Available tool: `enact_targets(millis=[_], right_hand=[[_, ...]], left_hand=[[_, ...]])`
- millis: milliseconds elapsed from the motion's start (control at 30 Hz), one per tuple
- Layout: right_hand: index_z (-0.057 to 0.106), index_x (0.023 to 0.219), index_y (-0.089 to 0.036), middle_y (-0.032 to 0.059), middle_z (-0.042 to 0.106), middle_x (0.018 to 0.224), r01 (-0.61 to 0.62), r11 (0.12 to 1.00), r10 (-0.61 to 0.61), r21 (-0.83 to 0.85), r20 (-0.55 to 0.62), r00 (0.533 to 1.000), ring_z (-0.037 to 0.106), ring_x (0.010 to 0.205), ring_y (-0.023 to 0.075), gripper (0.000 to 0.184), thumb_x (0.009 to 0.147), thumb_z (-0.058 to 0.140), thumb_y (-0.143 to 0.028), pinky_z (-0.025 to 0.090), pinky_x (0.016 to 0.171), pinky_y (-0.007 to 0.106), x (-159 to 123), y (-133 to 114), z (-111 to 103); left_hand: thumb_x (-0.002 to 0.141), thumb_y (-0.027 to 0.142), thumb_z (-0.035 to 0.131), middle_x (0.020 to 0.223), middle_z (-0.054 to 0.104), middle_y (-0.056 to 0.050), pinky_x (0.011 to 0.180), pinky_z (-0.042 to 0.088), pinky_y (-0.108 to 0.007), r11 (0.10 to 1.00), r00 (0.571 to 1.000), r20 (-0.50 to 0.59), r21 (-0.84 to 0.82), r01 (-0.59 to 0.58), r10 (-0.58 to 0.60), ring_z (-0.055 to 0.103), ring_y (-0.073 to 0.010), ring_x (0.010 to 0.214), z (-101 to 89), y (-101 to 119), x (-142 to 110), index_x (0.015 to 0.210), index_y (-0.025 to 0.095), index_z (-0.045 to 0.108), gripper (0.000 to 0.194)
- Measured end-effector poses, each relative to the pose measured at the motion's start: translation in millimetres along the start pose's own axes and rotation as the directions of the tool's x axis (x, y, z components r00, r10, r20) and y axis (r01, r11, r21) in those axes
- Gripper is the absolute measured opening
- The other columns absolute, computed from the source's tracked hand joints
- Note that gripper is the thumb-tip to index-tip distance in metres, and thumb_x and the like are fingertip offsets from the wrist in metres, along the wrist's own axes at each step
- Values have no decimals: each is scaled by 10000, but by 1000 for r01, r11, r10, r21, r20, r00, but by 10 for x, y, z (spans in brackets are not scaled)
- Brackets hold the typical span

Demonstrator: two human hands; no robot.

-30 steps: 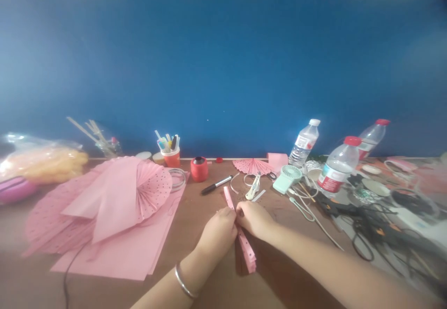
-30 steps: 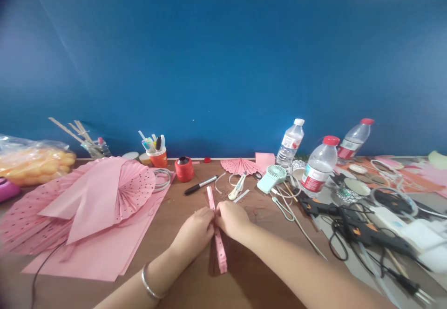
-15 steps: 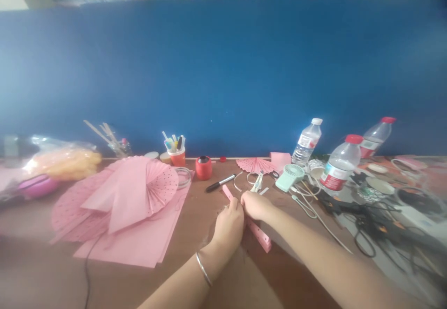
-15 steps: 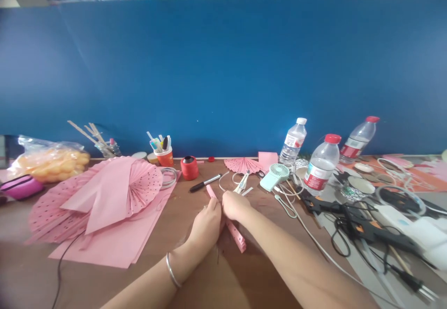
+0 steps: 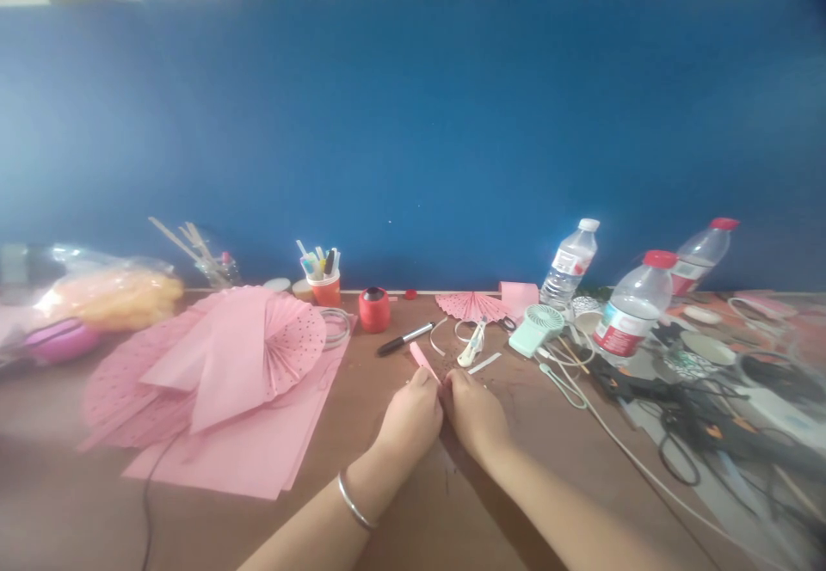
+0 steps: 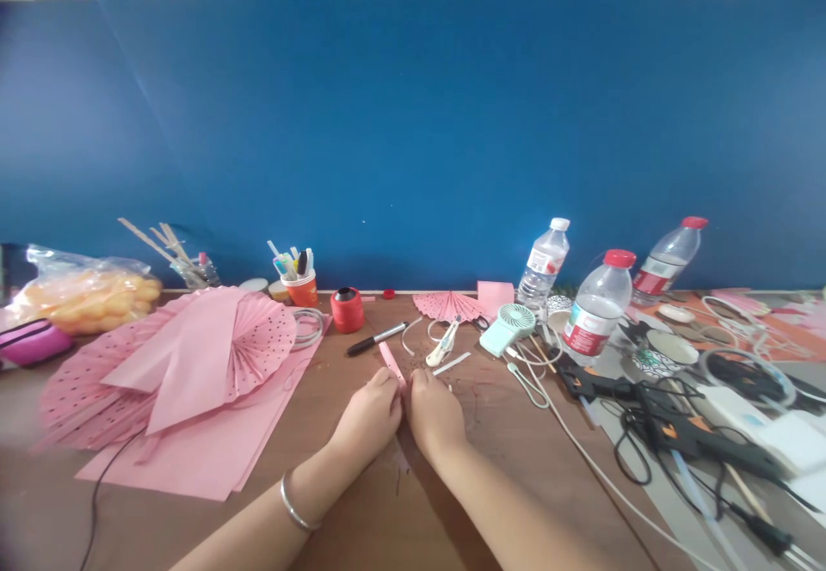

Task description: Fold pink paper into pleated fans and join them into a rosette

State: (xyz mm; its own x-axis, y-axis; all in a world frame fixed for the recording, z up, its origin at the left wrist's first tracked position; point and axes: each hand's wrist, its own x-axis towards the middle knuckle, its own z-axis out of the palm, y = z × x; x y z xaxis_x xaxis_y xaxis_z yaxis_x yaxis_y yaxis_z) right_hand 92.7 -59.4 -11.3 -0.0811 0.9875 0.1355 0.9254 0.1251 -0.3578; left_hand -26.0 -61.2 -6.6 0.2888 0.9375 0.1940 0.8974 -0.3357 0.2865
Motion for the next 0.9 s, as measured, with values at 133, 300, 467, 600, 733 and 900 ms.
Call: enact_targets(millis=[133, 300, 467, 600, 733, 900], right_hand=[[523, 786, -208, 33, 619, 786, 19, 999, -18, 43, -31, 999, 569, 704, 167, 215, 873, 350, -302, 286, 547, 247, 21, 48, 60], [542, 796, -206, 30, 626, 804, 39, 997, -37, 68, -33, 999, 562, 724, 156, 196, 868, 377, -283, 286, 568, 240, 31, 61, 61], [549, 808, -218, 11, 626, 806, 62, 993, -58, 103, -36, 998, 557, 737, 154, 172, 866, 397, -272, 285, 573, 238, 27, 74, 34], [550, 811, -213, 14, 616, 819, 75, 990, -73, 123, -19, 997, 553, 755, 151, 151, 864, 412, -242, 291, 590, 237, 23, 77, 8], [549, 820, -203, 26, 612, 826, 69, 991, -69, 114, -5, 998, 552, 772, 160, 137, 861, 420, -225, 290, 596, 239, 20, 67, -12], [542, 801, -203, 21, 608, 815, 67, 989, -67, 132, -5, 998, 548, 753, 159, 168, 873, 400, -257, 294, 595, 238, 18, 82, -5]], left_hand=[[767, 108, 395, 797, 521, -25, 645, 402, -232, 987, 999, -39, -158, -18, 12, 535, -138, 716, -50, -66, 19, 703, 181, 487, 134], [733, 99, 439, 793, 515, -9, 644, 387, -221, 962, 997, -79, -272, -35, 14, 513, -127, 722, -48, -120, 57, 676, 185, 487, 114], [708, 93, 470, 812, 534, -5, 625, 374, -220, 945, 996, -89, -323, -48, 20, 504, -126, 720, -42, -147, 98, 686, 188, 513, 106], [705, 96, 478, 821, 544, -9, 632, 383, -225, 936, 998, -68, -352, -33, 9, 510, -131, 735, -47, -148, 129, 704, 189, 537, 109], [720, 118, 483, 815, 542, -9, 640, 395, -234, 929, 999, -53, -370, -21, 1, 506, -133, 725, -27, -152, 156, 733, 189, 565, 110], [718, 113, 490, 802, 542, -6, 639, 396, -230, 925, 998, -53, -378, -36, 17, 502, -133, 737, -9, -160, 181, 734, 188, 574, 114]])
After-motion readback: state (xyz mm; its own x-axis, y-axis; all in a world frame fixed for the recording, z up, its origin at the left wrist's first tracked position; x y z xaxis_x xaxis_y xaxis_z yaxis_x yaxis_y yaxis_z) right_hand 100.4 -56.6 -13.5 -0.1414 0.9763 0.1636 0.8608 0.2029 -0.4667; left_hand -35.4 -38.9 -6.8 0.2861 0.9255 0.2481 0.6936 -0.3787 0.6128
